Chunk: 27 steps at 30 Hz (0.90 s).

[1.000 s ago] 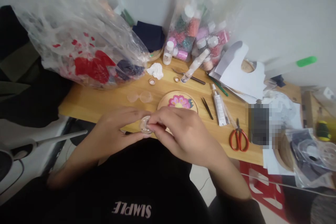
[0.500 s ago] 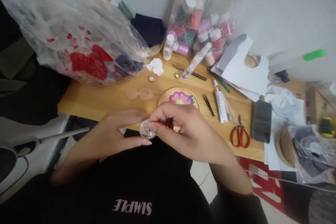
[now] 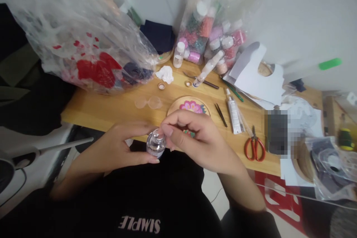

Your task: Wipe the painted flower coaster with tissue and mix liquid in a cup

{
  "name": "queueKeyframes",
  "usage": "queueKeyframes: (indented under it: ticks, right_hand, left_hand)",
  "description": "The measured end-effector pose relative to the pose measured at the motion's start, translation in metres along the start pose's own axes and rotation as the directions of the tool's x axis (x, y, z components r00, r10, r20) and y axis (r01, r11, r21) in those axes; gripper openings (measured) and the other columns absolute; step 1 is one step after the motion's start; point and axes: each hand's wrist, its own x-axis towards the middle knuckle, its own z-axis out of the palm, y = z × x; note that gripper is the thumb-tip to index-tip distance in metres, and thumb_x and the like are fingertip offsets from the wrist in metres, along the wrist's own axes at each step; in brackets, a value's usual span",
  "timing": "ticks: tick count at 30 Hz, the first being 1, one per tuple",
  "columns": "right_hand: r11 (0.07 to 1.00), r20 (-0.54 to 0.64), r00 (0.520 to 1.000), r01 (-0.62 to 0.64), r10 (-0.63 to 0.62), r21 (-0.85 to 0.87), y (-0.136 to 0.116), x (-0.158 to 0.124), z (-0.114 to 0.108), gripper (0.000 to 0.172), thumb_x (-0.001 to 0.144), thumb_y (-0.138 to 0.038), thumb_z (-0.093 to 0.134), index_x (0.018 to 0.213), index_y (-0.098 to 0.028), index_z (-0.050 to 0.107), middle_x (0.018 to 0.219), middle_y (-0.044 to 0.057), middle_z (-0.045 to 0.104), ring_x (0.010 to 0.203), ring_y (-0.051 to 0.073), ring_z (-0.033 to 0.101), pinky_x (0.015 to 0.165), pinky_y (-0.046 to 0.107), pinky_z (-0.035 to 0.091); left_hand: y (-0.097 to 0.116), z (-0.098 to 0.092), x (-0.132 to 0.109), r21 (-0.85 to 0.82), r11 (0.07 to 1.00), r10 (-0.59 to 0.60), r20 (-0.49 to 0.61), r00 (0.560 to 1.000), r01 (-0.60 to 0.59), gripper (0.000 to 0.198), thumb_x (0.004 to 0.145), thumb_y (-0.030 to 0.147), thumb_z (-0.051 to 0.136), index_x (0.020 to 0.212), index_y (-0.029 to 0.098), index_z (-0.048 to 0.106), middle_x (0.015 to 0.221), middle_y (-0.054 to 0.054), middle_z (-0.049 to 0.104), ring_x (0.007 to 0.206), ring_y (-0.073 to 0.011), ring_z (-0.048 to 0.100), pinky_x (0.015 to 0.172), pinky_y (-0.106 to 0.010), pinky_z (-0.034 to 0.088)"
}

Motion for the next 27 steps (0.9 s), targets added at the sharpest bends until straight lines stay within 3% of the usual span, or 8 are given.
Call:
queueKeyframes:
  ticks: [5, 16, 27]
  right_hand:
    - [1.000, -0.008, 1.000, 0.013, -0.013, -0.009, 0.000, -0.001, -0.002, 0.012, 0.096, -0.021, 0.059, 0.090, -0.018, 0.068, 0.073, -0.002, 0.065, 0.063, 0.007, 0.063, 0.056, 0.018, 0.053]
    - [0.963, 0.075, 0.995, 0.079, -0.062, -0.257, -0.012, 0.001, -0.010, 0.003, 0.090, -0.021, 0.067, 0.089, -0.019, 0.068, 0.074, -0.003, 0.068, 0.064, 0.007, 0.062, 0.058, 0.018, 0.048]
    - [0.931, 0.113, 0.992, 0.087, -0.049, -0.355, -0.009, 0.001, -0.010, 0.008, 0.090, -0.020, 0.066, 0.082, -0.018, 0.065, 0.073, -0.004, 0.065, 0.063, 0.005, 0.059, 0.057, 0.015, 0.046]
  left_hand:
    - [0.000, 0.001, 0.000, 0.011, 0.999, 0.034, -0.014, 0.999, -0.034, 0.021, 0.076, 0.029, 0.082, 0.094, 0.021, 0.073, 0.090, 0.004, 0.077, 0.081, -0.0157, 0.070, 0.075, -0.025, 0.049]
    - [-0.001, 0.003, -0.003, 0.158, 0.986, 0.070, -0.061, 0.996, -0.060, 0.028, 0.077, 0.030, 0.082, 0.101, 0.021, 0.071, 0.093, 0.002, 0.077, 0.084, -0.0178, 0.069, 0.074, -0.029, 0.047]
    - [-0.003, 0.005, -0.002, 0.239, 0.970, 0.059, -0.042, 0.997, -0.048, 0.023, 0.078, 0.032, 0.082, 0.097, 0.023, 0.072, 0.092, 0.002, 0.075, 0.087, -0.0196, 0.069, 0.076, -0.031, 0.047]
